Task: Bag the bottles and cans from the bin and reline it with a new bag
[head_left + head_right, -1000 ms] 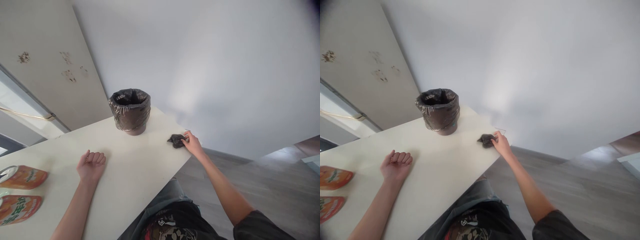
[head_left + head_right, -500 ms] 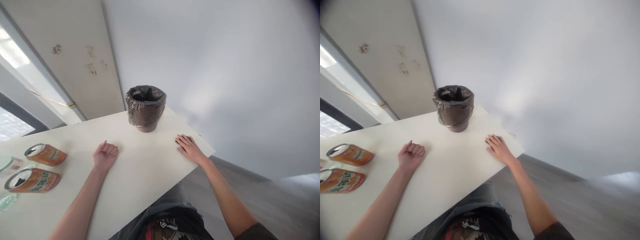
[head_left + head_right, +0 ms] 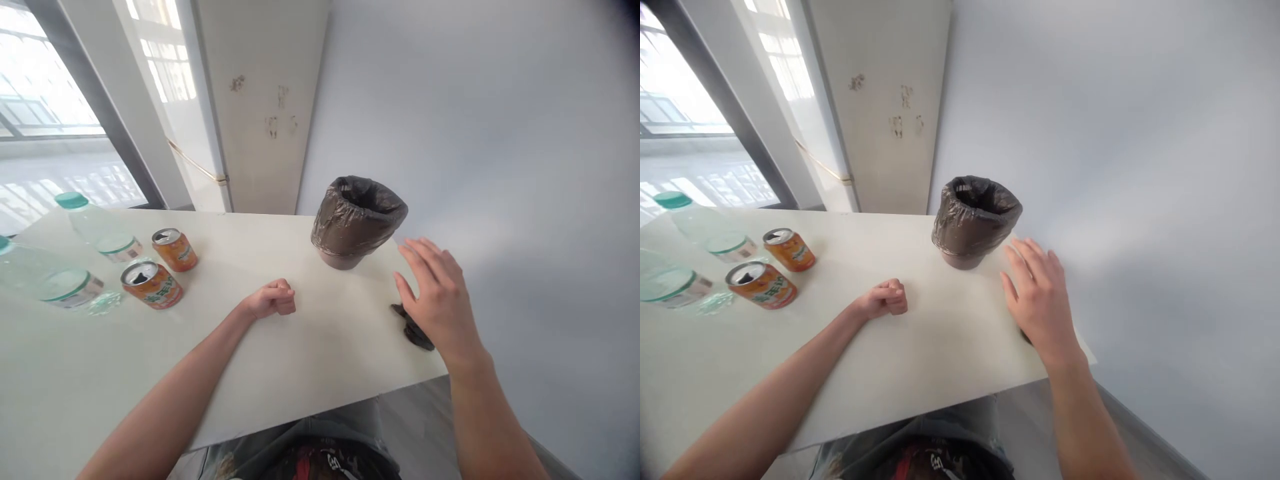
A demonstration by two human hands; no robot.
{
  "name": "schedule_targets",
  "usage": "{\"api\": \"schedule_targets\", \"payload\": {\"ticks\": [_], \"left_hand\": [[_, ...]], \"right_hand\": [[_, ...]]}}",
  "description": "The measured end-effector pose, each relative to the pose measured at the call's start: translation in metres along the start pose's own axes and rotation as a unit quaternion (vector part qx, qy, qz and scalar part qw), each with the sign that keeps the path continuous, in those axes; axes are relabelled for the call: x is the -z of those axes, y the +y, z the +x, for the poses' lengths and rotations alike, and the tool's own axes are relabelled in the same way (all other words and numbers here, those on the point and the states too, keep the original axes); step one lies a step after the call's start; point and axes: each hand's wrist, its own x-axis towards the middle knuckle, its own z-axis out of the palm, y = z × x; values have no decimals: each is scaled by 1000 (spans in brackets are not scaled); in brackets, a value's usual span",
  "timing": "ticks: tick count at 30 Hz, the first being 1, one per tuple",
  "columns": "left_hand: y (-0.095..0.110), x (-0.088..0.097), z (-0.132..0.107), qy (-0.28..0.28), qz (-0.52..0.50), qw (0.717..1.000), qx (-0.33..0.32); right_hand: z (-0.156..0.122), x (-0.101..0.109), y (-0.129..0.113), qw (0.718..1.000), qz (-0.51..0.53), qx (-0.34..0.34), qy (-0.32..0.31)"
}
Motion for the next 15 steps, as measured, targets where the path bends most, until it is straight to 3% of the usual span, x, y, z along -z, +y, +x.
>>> {"api": "schedule_targets", "payload": {"ticks": [3, 7, 11, 15], "left_hand": [[0, -3, -1, -37, 26, 998, 41], [0, -9, -3, -71, 60, 991, 95], [-1, -12, -3, -90, 83, 985, 118], [0, -13, -3, -116, 89, 981, 124]], "right_hand": [[55, -3, -9, 998, 39, -15, 49], [108, -35, -3, 998, 63, -15, -24], [138, -58, -9, 984, 155, -51, -70], [152, -53, -46, 969, 235, -5, -77]]}}
